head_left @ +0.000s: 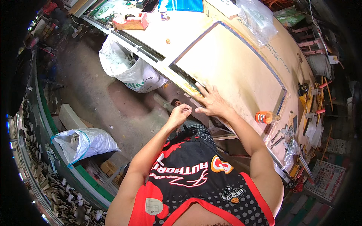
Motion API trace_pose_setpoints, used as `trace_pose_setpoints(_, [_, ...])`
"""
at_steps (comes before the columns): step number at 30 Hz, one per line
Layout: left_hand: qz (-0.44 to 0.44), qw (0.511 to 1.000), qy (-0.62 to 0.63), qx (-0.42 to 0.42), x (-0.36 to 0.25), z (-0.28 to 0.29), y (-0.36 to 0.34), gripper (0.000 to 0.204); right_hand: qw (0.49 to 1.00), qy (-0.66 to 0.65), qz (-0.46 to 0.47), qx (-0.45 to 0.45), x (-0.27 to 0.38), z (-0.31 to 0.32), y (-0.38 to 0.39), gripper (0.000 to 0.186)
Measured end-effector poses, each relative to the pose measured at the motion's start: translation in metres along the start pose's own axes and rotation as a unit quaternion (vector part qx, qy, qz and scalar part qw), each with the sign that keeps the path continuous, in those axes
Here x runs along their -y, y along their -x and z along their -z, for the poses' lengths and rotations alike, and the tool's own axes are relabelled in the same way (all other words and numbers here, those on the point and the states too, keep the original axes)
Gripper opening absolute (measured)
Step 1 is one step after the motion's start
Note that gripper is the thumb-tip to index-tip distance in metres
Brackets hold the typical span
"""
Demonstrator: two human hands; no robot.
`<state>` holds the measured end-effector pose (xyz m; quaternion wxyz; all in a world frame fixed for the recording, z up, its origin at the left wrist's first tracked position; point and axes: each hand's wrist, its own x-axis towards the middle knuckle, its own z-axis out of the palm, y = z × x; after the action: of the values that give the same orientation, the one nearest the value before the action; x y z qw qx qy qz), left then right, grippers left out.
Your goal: The person applies a reddish liquid from a bottle along the edges of a rectangular wooden frame on a workbench, then spreads it with their fingers. They repeat this process on multiple sides of the frame.
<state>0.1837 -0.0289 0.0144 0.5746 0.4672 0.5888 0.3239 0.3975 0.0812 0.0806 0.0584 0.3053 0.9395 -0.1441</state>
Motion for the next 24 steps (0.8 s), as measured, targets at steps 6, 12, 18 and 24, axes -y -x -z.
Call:
trace_pose_setpoints(6, [0.012, 1.0, 0.02, -0.021, 0.001, 0.002, -0.008, 0.02, 1.0, 0.008, -0.015, -0.019, -0.006, -0.002, -0.009, 0.079])
trace_pose_setpoints(12, [0.049, 0.997, 0.063, -0.018, 0.01, 0.009, -0.02, 0.02, 0.996, 0.008, -0.027, -0.081, -0.007, -0.005, -0.015, 0.078])
trace_pose_setpoints(18, [0.026, 0.997, 0.069, -0.012, 0.009, 0.018, -0.031, 0.016, 1.0, 0.009, 0.02, -0.017, -0.006, -0.002, -0.023, 0.079])
trace_pose_setpoints(24, [0.014, 0.997, 0.076, -0.003, 0.003, 0.026, -0.038, 0.014, 0.999, -0.002, 0.051, 0.002, -0.003, 0.0, -0.031, 0.079])
